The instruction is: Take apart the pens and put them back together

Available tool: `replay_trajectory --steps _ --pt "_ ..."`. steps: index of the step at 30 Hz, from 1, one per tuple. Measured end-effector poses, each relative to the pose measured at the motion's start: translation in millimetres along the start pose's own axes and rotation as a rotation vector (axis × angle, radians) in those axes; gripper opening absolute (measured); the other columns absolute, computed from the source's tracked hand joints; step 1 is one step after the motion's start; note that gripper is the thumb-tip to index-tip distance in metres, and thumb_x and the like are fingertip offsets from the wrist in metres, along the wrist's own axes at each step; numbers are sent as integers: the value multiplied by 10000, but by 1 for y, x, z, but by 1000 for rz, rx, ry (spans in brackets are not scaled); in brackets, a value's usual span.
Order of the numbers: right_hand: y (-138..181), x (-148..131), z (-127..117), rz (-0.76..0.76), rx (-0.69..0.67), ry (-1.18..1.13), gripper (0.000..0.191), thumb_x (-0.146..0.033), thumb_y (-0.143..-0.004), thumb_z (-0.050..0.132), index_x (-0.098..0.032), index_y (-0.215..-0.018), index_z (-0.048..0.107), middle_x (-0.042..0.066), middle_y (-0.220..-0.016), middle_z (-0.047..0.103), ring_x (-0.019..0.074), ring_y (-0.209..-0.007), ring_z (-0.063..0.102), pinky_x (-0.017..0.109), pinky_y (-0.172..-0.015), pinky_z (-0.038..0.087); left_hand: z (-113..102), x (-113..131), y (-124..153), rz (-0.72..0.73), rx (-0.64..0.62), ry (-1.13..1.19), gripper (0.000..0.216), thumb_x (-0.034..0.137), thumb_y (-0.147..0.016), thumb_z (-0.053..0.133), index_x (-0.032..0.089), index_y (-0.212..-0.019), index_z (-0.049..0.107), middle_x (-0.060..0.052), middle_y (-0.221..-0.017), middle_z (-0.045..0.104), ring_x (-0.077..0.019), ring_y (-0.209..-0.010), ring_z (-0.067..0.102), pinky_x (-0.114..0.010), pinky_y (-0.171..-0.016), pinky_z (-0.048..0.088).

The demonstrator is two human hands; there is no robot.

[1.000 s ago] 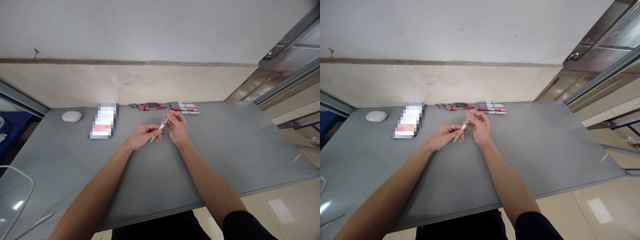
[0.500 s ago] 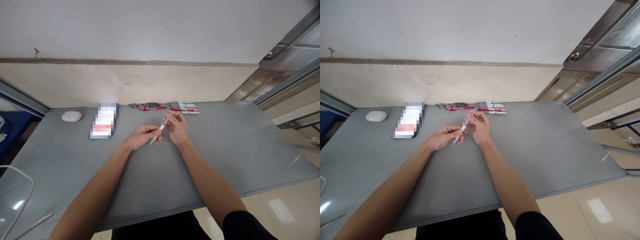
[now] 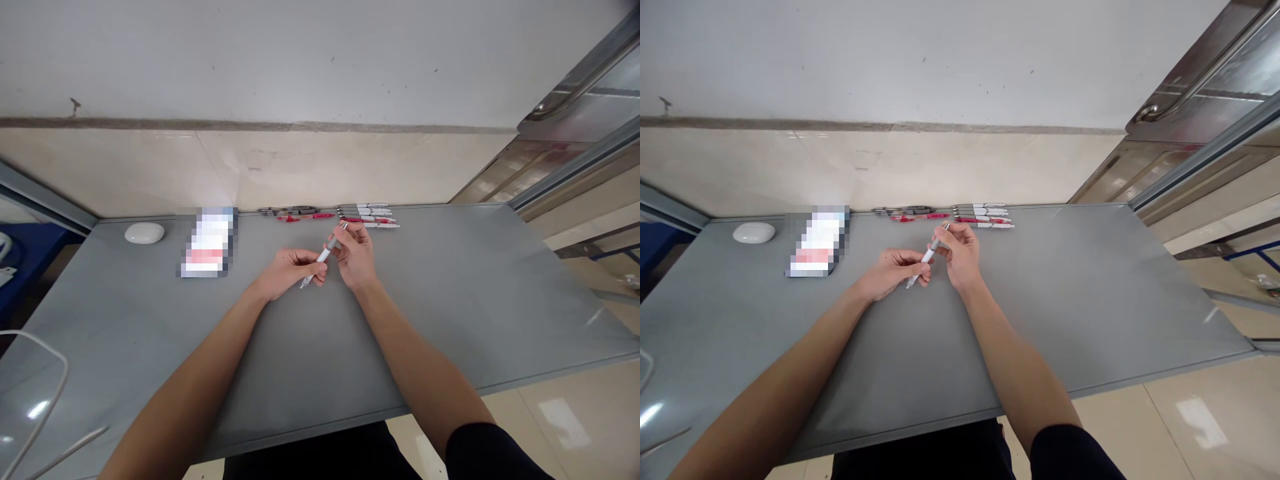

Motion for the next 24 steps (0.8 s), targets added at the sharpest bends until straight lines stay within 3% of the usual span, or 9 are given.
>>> replay_trajectory --steps 8,13,16,21,24 --pt "-1 2 0 16 -23 -53 197 -242 -633 803 -236 -687 613 -81 -799 637 79 -631 618 257 -584 563 4 7 2 45 -98 -61 277 396 -859 628 129 -818 686 -41 -745 664 -130 -663 636 -253 -647 502" --pt "0 4 1 41 -53 -42 179 -269 -645 798 -246 -765 667 -60 -785 652 90 -655 628 259 -600 568 5 1 2 7 -162 -2 322 435 -882 588 132 -908 694 -56 -761 667 -139 -676 631 -264 -644 493" --pt "-1 4 0 36 -43 -43 189 -277 -647 795 -251 -781 664 -62 -781 651 89 -663 627 262 -619 572 3 -3 0 -17 -124 59 327 438 -864 612 133 -940 701 -69 -802 677 -146 -708 634 -279 -674 502" --pt "-4 2 -2 -21 -13 -82 197 -250 -650 792 -250 -715 606 -87 -776 627 74 -648 611 242 -592 557 -2 -2 -4 76 9 53 257 379 -805 696 136 -887 711 -56 -801 666 -133 -696 614 -286 -689 510" --pt "-4 1 -1 -26 -23 -94 211 -238 -649 793 -245 -694 588 -92 -782 621 72 -641 610 240 -583 555 -3 -3 -5 88 28 18 252 371 -803 698 140 -905 706 -40 -765 656 -129 -668 609 -287 -673 510"
Point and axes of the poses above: each hand's wrist, its own y-axis away from the middle knuckle, its own z-axis out of the palm, x = y × z, the point moved 6 cm from there along -y, towards the middle knuckle
